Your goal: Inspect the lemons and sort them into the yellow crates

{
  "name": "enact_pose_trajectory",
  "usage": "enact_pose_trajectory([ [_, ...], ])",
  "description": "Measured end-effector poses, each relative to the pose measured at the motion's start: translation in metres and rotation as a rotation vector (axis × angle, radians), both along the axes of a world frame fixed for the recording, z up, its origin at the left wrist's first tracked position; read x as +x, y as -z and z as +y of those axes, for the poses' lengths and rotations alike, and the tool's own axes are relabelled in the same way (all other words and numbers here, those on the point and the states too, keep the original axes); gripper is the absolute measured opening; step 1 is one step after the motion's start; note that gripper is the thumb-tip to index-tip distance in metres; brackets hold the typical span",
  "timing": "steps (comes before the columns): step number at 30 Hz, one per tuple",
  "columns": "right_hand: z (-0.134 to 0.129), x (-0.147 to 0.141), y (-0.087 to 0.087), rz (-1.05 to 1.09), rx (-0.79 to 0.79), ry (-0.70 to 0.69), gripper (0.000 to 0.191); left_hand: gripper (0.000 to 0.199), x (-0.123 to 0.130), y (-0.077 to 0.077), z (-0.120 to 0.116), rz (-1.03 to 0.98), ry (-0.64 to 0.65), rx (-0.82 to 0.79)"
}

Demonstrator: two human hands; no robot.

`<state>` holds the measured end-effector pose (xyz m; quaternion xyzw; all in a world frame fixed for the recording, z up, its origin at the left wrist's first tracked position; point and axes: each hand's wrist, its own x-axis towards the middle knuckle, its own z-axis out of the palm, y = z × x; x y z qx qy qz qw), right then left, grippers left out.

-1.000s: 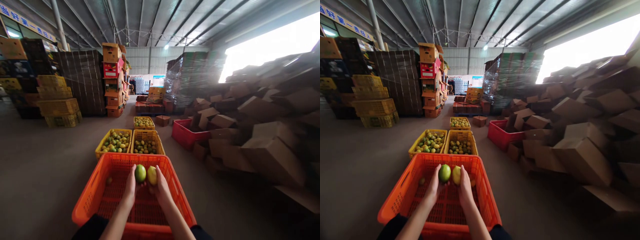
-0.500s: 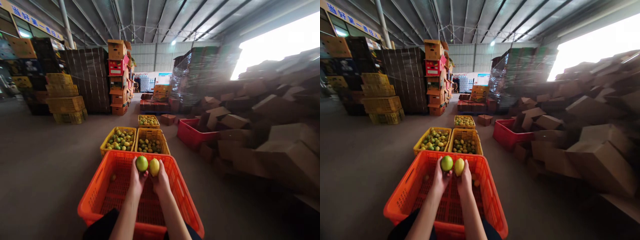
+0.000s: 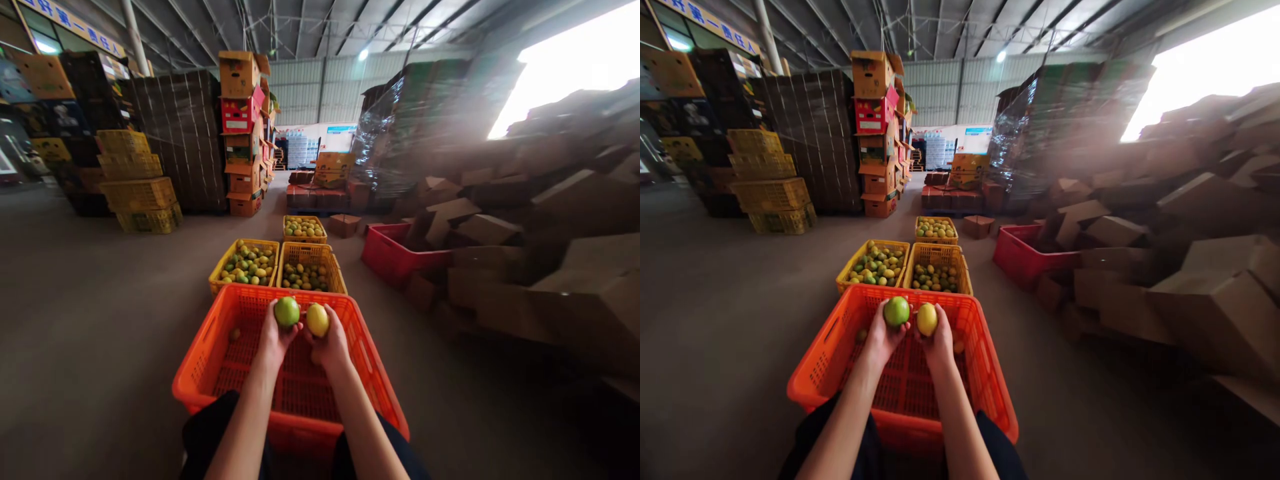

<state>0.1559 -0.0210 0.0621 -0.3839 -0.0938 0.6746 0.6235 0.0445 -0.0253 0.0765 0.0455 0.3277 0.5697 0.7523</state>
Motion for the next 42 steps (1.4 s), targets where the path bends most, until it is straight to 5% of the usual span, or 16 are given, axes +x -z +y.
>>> enact_pose_trajectory([
  [6, -0.007, 0.003, -0.005, -0.022, 0.193, -0.123, 0.031, 0.038, 0.004, -0.007, -0.002, 0.003, 0.047, -0.005],
  [16, -0.009, 0.008, -0.002, -0.063, 0.072, -0.15, 0.046, 0.042, 0.016, 0.001, 0.002, 0.005, 0.07, -0.034],
  [27, -0.006, 0.011, 0.002, 0.031, 0.113, 0.074, 0.015, 0.022, 0.02, -0.001, 0.0, -0.037, -0.069, 0.004],
  [33, -0.011, 0.023, -0.007, 0.151, 0.048, -0.084, 0.011, 0.032, 0.021, -0.002, -0.001, -0.121, -0.049, 0.062],
  [42, -0.006, 0.023, 0.006, 0.074, 0.008, -0.013, 0.009, 0.032, 0.016, 0.001, -0.002, -0.278, -0.029, -0.03],
])
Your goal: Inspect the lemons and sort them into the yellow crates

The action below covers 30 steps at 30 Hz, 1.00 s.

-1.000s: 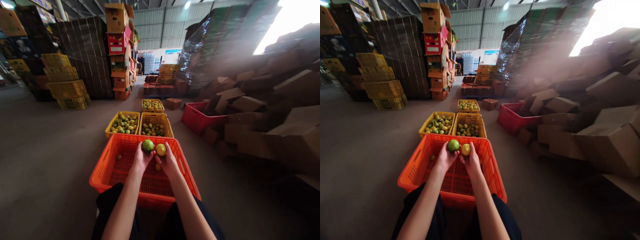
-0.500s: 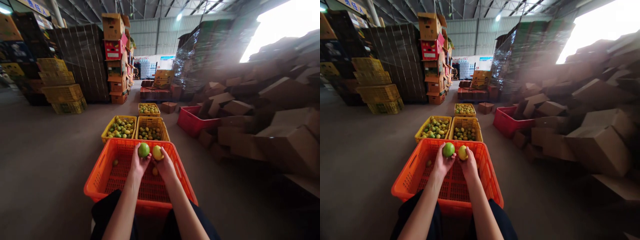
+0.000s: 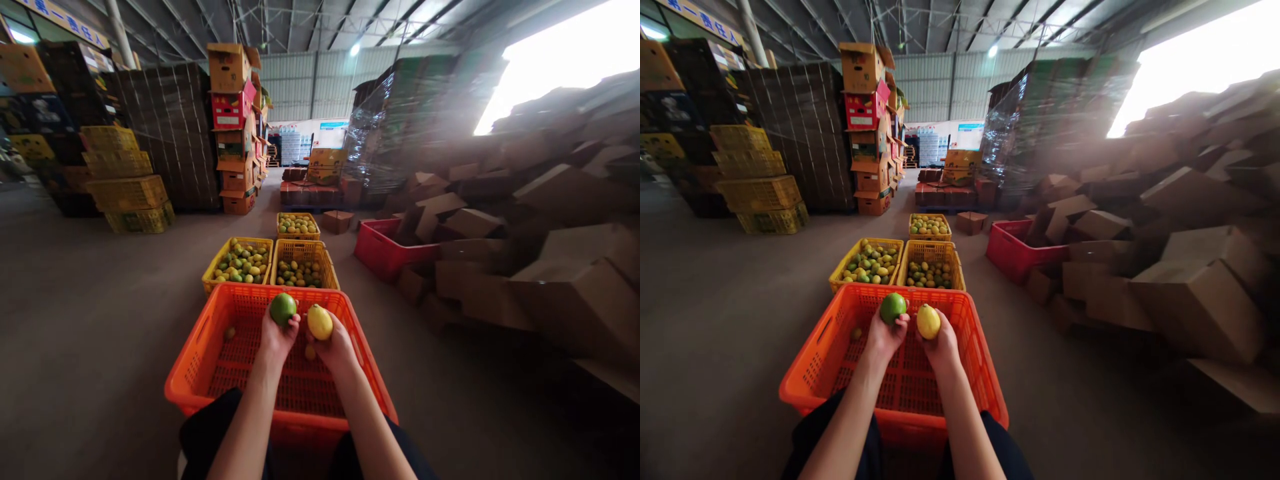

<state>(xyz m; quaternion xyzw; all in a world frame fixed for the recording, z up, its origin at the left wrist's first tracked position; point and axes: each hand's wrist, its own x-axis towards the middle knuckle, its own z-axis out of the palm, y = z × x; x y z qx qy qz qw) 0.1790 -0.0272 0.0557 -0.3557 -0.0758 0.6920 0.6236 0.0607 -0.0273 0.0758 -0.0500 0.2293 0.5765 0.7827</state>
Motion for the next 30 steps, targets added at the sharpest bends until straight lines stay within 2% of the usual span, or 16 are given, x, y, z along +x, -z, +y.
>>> enact_pose_trajectory([
  [4, 0.0, -0.003, -0.002, 0.031, -0.03, 0.085, 0.011, 0.03, 0.001, 0.001, 0.002, 0.018, -0.001, -0.025],
  [7, -0.003, -0.003, -0.009, 0.078, -0.017, 0.094, 0.009, 0.028, 0.002, -0.001, 0.003, 0.061, -0.023, -0.009],
  [11, -0.007, 0.0, -0.012, 0.062, 0.03, 0.0, 0.015, 0.026, 0.002, -0.001, 0.002, 0.037, -0.029, 0.047],
  [17, -0.001, 0.001, 0.001, 0.044, 0.03, -0.099, 0.029, 0.027, 0.001, 0.004, 0.003, 0.043, 0.013, 0.064],
  [21, 0.005, -0.004, 0.007, -0.03, -0.003, 0.028, 0.019, 0.03, 0.0, 0.004, 0.001, 0.07, 0.006, 0.0],
  [24, 0.007, -0.009, 0.008, -0.033, 0.015, 0.101, 0.017, 0.023, -0.001, 0.0, -0.002, 0.112, -0.041, -0.063],
  [30, 0.003, -0.009, 0.008, -0.006, 0.053, -0.032, 0.021, 0.03, -0.004, 0.003, -0.006, 0.09, -0.047, 0.009],
])
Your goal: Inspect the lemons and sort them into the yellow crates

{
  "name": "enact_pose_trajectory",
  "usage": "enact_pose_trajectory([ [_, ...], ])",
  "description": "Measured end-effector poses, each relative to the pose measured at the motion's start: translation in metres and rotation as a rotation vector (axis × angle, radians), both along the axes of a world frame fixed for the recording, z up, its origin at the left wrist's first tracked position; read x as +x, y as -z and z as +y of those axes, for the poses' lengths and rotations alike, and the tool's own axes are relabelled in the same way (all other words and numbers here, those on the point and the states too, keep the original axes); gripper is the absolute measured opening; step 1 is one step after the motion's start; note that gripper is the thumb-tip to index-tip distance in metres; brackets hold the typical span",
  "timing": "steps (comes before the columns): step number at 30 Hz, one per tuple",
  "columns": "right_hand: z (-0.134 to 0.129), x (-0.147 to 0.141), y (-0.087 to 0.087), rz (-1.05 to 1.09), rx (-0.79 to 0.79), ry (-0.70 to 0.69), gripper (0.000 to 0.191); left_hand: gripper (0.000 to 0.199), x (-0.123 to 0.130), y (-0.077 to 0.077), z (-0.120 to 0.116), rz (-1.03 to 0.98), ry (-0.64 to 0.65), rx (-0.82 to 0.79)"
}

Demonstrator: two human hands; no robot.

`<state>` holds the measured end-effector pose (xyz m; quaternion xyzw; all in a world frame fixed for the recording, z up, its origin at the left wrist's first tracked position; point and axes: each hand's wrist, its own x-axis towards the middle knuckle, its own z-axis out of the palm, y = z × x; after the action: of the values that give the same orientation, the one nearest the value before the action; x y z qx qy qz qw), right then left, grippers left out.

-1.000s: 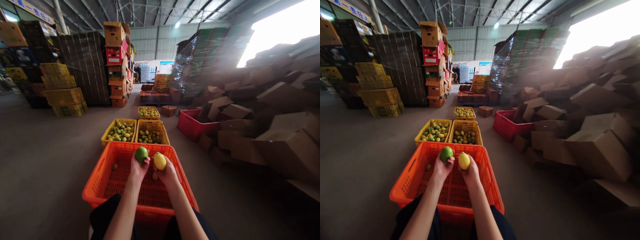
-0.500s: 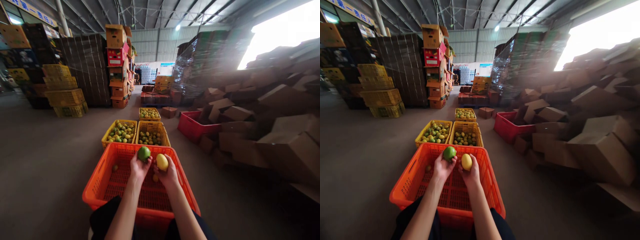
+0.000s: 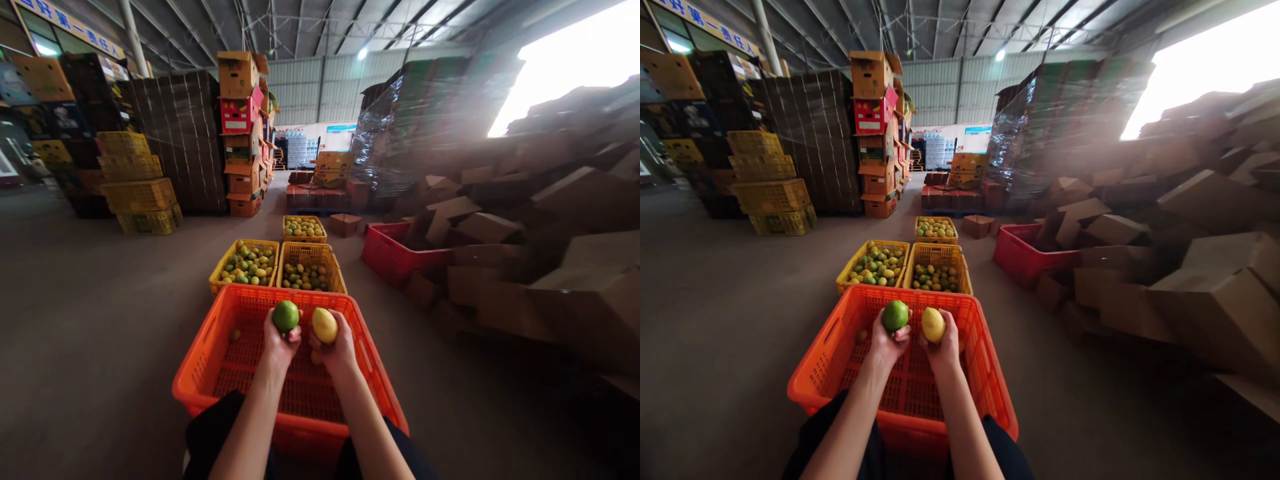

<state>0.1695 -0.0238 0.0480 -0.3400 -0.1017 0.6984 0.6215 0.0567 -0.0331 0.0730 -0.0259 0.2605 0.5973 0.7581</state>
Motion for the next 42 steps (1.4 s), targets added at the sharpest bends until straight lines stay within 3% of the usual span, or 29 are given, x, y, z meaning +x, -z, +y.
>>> enact_pose_trajectory([
  [8, 0.003, -0.005, 0.002, -0.005, -0.104, 0.012, 0.012, 0.039, -0.004, 0.001, 0.001, 0.006, 0.124, -0.105],
  [12, 0.001, -0.006, 0.0, -0.014, -0.098, 0.021, 0.014, 0.032, -0.005, -0.004, 0.0, 0.048, 0.063, -0.115],
  [16, 0.001, -0.008, -0.006, 0.018, -0.148, -0.028, 0.026, 0.04, -0.006, -0.001, 0.001, -0.045, 0.072, -0.151],
  [19, 0.001, -0.01, -0.01, -0.006, -0.133, 0.047, 0.023, 0.04, -0.004, 0.004, 0.005, -0.025, 0.018, -0.144],
  [22, -0.001, -0.012, -0.01, -0.187, 0.06, 0.203, 0.009, 0.036, 0.0, 0.007, 0.007, -0.05, -0.056, -0.138],
  [25, -0.005, -0.016, -0.008, -0.466, 0.287, 0.273, 0.021, 0.03, 0.006, 0.008, 0.005, -0.101, -0.102, -0.114],
  [29, -0.008, -0.021, -0.004, -0.841, 0.476, 0.344, 0.03, 0.026, 0.011, 0.006, 0.002, -0.144, -0.138, -0.017],
  [34, -0.01, -0.021, 0.004, -1.318, 0.731, 0.262, 0.054, 0.03, 0.012, 0.007, 0.0, -0.149, -0.104, 0.104],
  [38, -0.012, -0.02, 0.007, -1.461, 0.848, 0.228, 0.058, 0.031, 0.013, 0.011, -0.001, -0.108, -0.113, 0.191],
  [42, -0.014, -0.023, 0.004, -1.329, 0.882, 0.248, 0.048, 0.024, 0.011, 0.011, 0.001, -0.087, -0.103, 0.153],
])
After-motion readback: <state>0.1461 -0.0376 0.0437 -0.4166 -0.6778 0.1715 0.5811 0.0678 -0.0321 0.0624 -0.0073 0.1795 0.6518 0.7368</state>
